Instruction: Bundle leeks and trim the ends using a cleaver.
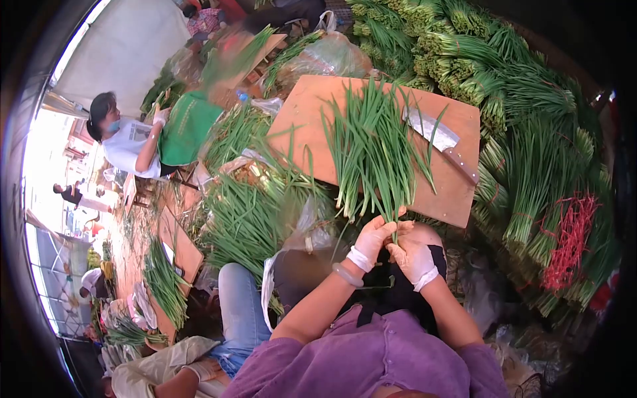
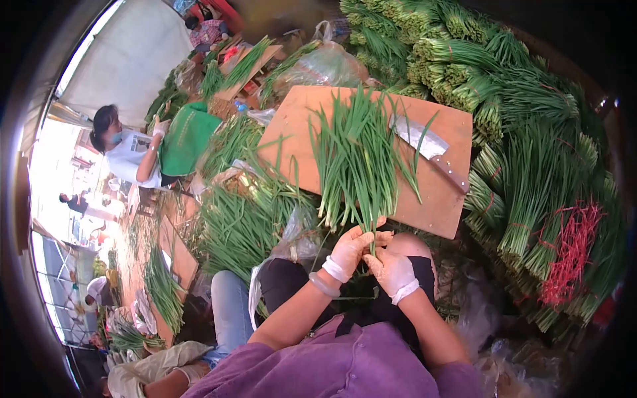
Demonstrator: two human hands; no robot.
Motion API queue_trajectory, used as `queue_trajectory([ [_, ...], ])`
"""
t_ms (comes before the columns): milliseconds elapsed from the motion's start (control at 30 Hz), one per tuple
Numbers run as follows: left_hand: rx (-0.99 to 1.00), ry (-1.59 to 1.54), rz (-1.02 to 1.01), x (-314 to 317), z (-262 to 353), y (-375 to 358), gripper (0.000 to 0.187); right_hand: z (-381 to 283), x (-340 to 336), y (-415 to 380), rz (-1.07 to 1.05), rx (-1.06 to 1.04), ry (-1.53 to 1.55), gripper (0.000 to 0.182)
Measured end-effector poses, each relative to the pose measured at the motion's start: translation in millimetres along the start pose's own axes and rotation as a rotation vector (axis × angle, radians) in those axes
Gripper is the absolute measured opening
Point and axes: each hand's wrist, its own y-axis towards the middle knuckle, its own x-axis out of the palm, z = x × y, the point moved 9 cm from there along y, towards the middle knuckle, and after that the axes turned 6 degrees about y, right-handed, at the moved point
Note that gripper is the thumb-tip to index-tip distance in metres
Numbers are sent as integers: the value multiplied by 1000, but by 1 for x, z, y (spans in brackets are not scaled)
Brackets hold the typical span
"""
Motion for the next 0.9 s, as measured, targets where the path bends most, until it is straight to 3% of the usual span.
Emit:
queue_trajectory([
  [100,-21,-25,-32,-7,-2,-13,47,2,16,-10,-102,157,117,37],
  [133,-70,-21,-31,-7,-4,-18,48,2,18,-13,-103,159,116,37],
  [267,75,-64,-39,-7,2,-27,48,-8,28,-25,-192,142,142,35],
  [533,134,-34,33,-4,10,-47,47,-6,33,-30,-196,139,165,38],
  [633,107,-68,87,-4,17,-54,46,-4,32,-27,-123,132,325,30],
  [700,149,-21,59,-2,14,-53,45,1,25,-22,49,145,609,18],
  [800,237,63,31,5,23,-56,48,1,17,-16,77,134,594,13],
  [833,296,130,117,-4,34,-58,51,8,23,-16,117,170,791,12],
  [900,386,189,259,-18,61,-61,61,18,21,-22,157,227,883,11],
])
